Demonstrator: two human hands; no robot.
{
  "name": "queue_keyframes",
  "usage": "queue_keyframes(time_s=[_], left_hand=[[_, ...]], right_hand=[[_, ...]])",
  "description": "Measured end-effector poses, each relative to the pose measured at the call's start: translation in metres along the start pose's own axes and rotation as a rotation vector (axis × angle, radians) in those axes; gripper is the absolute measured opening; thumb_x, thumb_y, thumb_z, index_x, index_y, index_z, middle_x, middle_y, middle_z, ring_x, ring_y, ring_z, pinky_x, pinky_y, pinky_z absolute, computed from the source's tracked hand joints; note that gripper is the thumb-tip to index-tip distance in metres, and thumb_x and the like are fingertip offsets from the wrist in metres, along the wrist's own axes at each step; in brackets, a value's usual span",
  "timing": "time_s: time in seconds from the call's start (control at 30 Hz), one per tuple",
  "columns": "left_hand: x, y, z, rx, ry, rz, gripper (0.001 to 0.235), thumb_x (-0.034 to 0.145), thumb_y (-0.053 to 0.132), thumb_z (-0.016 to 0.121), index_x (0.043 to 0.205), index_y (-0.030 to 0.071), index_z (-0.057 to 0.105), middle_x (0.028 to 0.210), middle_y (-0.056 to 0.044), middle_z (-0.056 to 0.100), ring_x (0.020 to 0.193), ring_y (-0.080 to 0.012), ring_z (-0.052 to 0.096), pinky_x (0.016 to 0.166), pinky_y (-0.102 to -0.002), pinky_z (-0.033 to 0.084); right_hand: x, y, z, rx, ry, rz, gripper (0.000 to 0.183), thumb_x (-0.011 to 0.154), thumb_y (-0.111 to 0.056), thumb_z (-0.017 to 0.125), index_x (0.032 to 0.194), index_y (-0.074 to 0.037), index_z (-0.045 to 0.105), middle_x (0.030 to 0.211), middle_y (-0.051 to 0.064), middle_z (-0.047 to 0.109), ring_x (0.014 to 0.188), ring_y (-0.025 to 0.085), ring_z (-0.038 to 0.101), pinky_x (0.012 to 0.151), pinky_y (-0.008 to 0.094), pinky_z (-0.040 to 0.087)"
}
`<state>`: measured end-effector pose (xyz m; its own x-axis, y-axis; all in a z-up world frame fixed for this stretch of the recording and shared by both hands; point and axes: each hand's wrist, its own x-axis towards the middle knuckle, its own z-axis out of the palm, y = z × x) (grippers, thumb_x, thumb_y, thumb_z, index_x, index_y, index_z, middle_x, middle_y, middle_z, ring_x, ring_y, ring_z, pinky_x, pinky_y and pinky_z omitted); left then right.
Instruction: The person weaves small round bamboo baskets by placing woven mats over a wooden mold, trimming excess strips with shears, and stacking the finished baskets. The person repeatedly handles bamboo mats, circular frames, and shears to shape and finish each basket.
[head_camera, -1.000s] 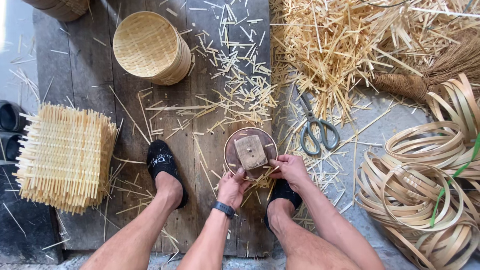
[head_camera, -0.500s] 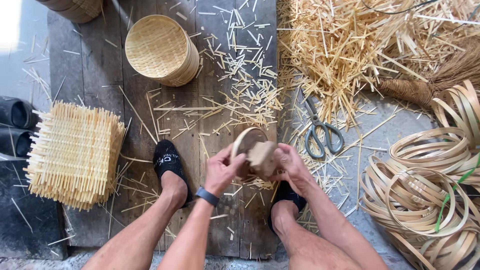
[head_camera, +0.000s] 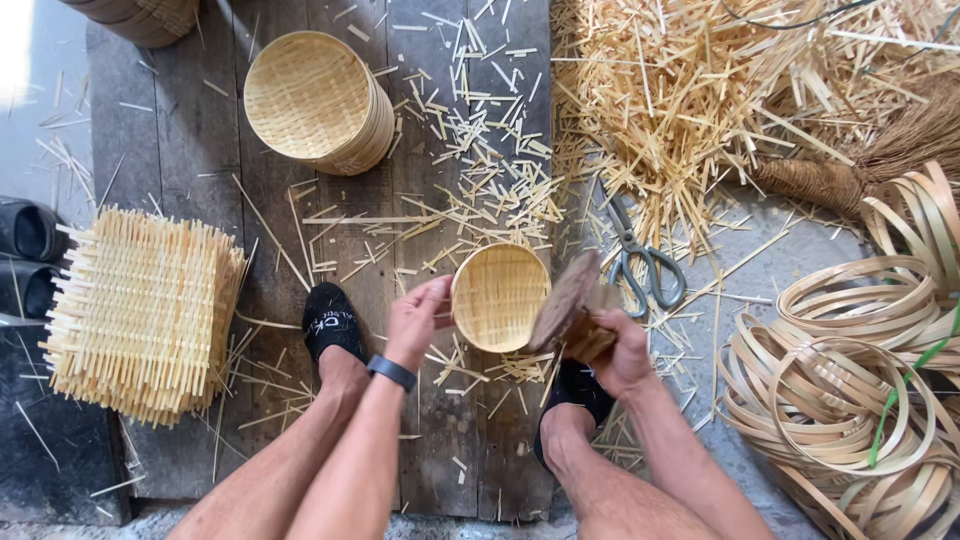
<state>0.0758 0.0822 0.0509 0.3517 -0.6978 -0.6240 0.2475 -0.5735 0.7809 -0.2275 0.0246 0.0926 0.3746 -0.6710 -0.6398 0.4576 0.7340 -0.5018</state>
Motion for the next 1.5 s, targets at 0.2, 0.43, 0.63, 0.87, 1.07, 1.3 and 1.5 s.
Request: queue_keyframes(time_s=[0.2, 0.43, 0.63, 0.87, 1.07, 1.3, 1.5], left_hand=[[0.031, -0.034, -0.032, -0.074, 0.136, -0.024, 0.037, 0.097, 0.023, 0.065, 0.13, 0.007, 0.065, 0.116, -0.011, 0.073, 0.098, -0.0213, 0.071, 0.078, -0.035, 0.062], [-0.03, -0.053, 0.034, 0.889, 0.486, 0.824, 0.028, 0.095, 0.016, 0.071, 0.121, 0.009, 0.066, 0.111, -0.011, 0.07, 0.107, -0.0288, 0.068, 0.097, -0.042, 0.054], [-0.035, -0.073, 0.047, 0.281, 0.64, 0.09, 0.049, 0.087, 0.026, 0.079, 0.124, -0.003, 0.062, 0.099, -0.011, 0.071, 0.086, -0.0203, 0.068, 0.079, -0.035, 0.057], [-0.008, -0.083, 0.003, -0.083, 0.195, -0.321, 0.035, 0.081, 0.008, 0.079, 0.107, -0.012, 0.068, 0.09, -0.015, 0.075, 0.068, -0.0194, 0.075, 0.06, -0.03, 0.064], [0.003, -0.074, -0.004, -0.087, 0.189, -0.409, 0.03, 0.081, 0.002, 0.078, 0.105, -0.012, 0.067, 0.09, -0.018, 0.075, 0.069, -0.0239, 0.075, 0.06, -0.033, 0.065], [0.009, -0.078, -0.006, -0.016, 0.195, -0.403, 0.028, 0.08, 0.004, 0.081, 0.1, -0.011, 0.067, 0.085, -0.018, 0.075, 0.067, -0.0247, 0.076, 0.056, -0.033, 0.064], [0.014, -0.081, -0.004, 0.105, 0.226, -0.377, 0.023, 0.081, 0.005, 0.082, 0.092, -0.011, 0.069, 0.079, -0.019, 0.076, 0.062, -0.0235, 0.075, 0.052, -0.032, 0.062]], right_hand=[[0.025, -0.007, -0.078, -0.583, 0.506, -0.382, 0.076, 0.071, -0.026, 0.084, 0.129, -0.001, 0.042, 0.118, 0.016, 0.053, 0.1, 0.027, 0.059, 0.083, 0.041, 0.055], [0.026, -0.001, -0.114, -1.422, 0.902, -0.219, 0.1, 0.063, -0.031, 0.089, 0.144, -0.008, 0.035, 0.133, 0.022, 0.038, 0.122, 0.04, 0.048, 0.102, 0.05, 0.045], [0.019, 0.003, -0.104, -1.684, 0.988, -0.288, 0.107, 0.059, -0.041, 0.094, 0.142, -0.007, 0.035, 0.133, 0.02, 0.037, 0.123, 0.041, 0.043, 0.103, 0.062, 0.035], [0.024, 0.017, -0.038, -1.149, 0.392, -0.312, 0.053, 0.09, -0.027, 0.072, 0.134, -0.003, 0.053, 0.109, 0.014, 0.064, 0.091, 0.021, 0.07, 0.077, 0.038, 0.063], [0.057, 0.048, -0.006, -1.17, 0.26, -0.293, 0.038, 0.084, -0.024, 0.081, 0.114, -0.001, 0.073, 0.092, 0.007, 0.074, 0.077, 0.012, 0.068, 0.074, 0.027, 0.059], [0.061, 0.059, -0.012, -1.063, 0.268, -0.202, 0.03, 0.086, -0.02, 0.078, 0.108, 0.0, 0.076, 0.083, 0.006, 0.077, 0.07, 0.009, 0.069, 0.068, 0.025, 0.057], [0.062, 0.065, -0.01, -1.088, 0.274, -0.243, 0.028, 0.087, -0.019, 0.076, 0.107, 0.0, 0.076, 0.083, 0.006, 0.077, 0.072, 0.008, 0.071, 0.068, 0.024, 0.058]])
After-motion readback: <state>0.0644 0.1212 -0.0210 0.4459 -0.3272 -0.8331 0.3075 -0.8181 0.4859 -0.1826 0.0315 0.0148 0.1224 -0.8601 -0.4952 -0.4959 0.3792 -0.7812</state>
